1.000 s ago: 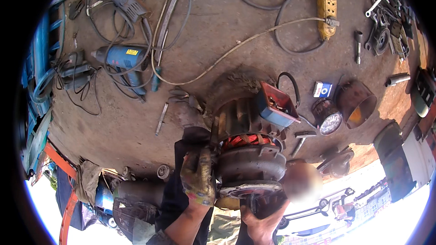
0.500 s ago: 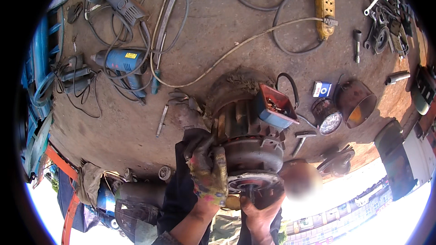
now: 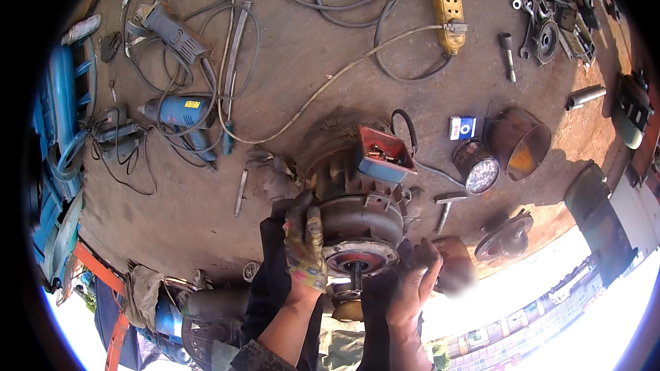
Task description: The person disassembles a motor by removing bolts and separating the housing to expose the internal windings. They then reassemble the motor by aligning the housing and tightening the bolts.
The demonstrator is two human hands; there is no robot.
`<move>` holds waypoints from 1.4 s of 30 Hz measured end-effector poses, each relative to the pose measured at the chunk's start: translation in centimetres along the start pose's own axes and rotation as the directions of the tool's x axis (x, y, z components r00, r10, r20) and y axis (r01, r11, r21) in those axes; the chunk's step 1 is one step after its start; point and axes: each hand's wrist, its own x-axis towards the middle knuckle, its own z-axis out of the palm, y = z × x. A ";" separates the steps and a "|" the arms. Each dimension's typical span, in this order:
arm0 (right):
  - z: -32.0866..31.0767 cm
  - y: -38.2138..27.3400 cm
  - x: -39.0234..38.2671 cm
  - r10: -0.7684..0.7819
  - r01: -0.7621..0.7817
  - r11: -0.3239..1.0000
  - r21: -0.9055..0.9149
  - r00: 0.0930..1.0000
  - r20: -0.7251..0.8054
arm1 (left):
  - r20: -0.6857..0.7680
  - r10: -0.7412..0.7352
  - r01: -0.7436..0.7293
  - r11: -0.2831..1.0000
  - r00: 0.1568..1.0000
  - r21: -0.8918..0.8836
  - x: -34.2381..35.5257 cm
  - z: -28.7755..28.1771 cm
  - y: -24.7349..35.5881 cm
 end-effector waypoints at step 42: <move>1.2 7.7 12.3 0.103 -0.108 0.994 0.000 0.945 -0.311 | 0.100 -0.122 0.118 0.992 0.987 0.037 6.5 -0.4 -6.6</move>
